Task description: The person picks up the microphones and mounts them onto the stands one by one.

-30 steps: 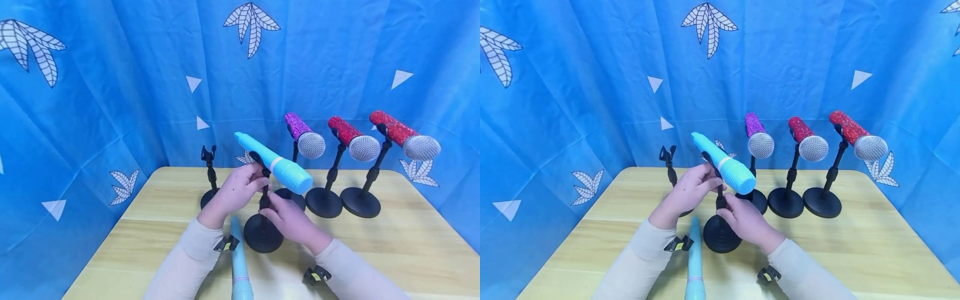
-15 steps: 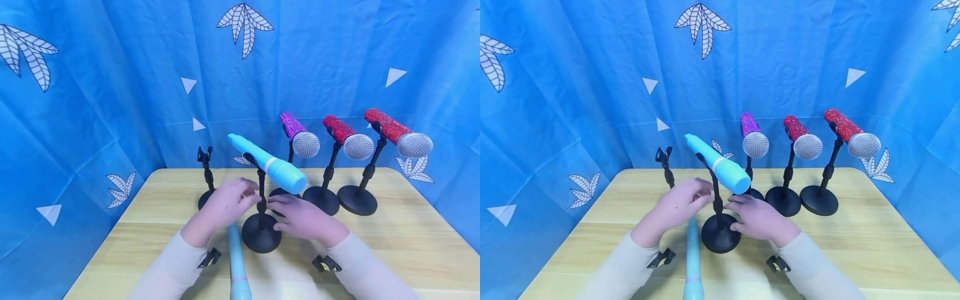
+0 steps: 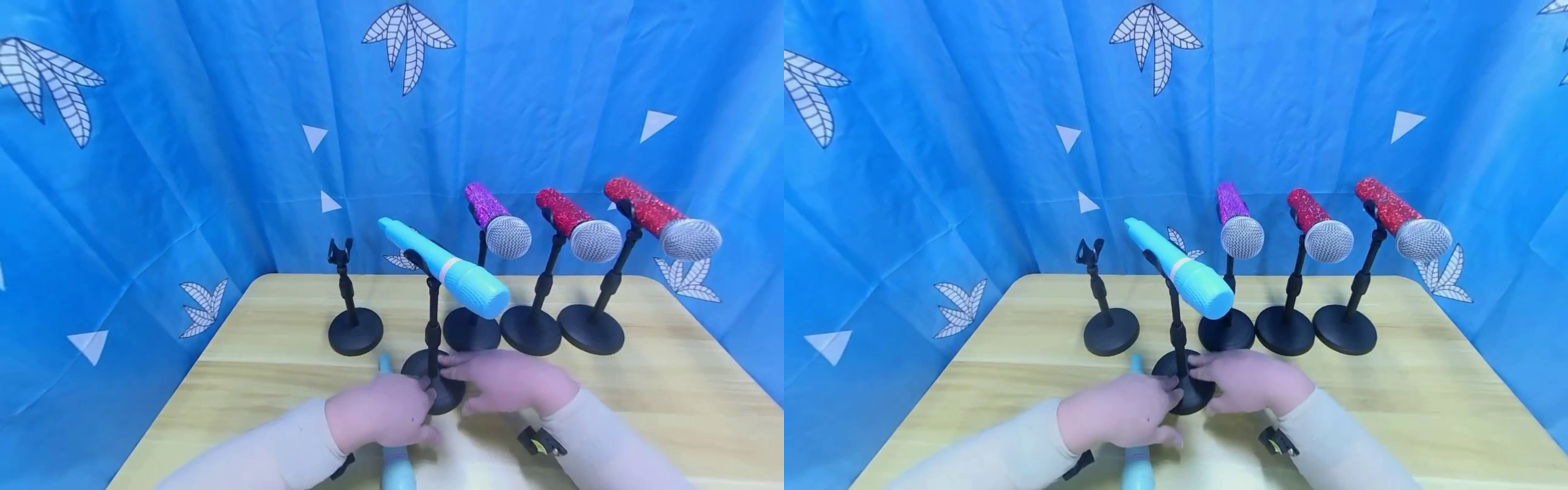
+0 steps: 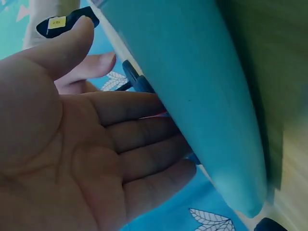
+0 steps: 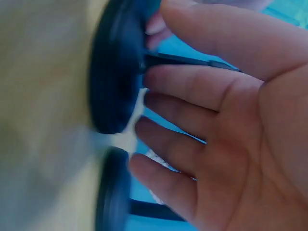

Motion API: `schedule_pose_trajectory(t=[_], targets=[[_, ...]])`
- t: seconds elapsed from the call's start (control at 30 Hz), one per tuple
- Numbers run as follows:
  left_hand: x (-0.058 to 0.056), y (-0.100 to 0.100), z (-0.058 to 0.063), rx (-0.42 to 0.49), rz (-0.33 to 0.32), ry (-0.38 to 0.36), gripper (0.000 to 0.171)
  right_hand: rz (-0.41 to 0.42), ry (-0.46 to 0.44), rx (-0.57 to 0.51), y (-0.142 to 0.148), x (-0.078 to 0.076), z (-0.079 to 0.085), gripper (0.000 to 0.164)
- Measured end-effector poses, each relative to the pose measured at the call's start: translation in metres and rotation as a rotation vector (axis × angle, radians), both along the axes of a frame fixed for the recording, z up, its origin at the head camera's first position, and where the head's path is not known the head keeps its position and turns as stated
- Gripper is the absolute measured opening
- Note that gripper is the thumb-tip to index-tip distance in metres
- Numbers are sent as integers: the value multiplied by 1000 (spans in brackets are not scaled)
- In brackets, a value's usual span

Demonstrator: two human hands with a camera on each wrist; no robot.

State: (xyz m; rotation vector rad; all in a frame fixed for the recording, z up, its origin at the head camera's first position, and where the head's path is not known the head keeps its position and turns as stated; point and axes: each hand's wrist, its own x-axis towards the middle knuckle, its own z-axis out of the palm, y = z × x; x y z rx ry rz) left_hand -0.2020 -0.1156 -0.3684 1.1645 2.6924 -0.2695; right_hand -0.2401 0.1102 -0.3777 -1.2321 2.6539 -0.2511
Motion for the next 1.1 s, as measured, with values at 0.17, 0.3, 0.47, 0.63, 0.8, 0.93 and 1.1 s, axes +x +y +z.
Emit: schedule_pose_trajectory(t=[0.17,0.3,0.47,0.63,0.8,0.93,1.1], targets=[[1,-3,-4,-27,-4,50,76,21,60,-2,-10,7,-9,57],[-3,-9,-5,28,25,41,71,17,128,-29,-15,8,-16,52],[-15,-18,-7,77,47,44,62,3,164,-31,-23,4,-23,51],[-32,-25,-10,99,45,39,58,-57,188,-9,-37,-2,-29,51],[-52,-29,-10,93,136,-31,61,-88,292,28,-49,-11,-30,50],[-68,-31,-8,113,226,-113,60,-108,332,57,-58,-18,-27,49],[-86,-36,-9,179,321,-204,61,-169,336,91,-66,-26,-28,48]])
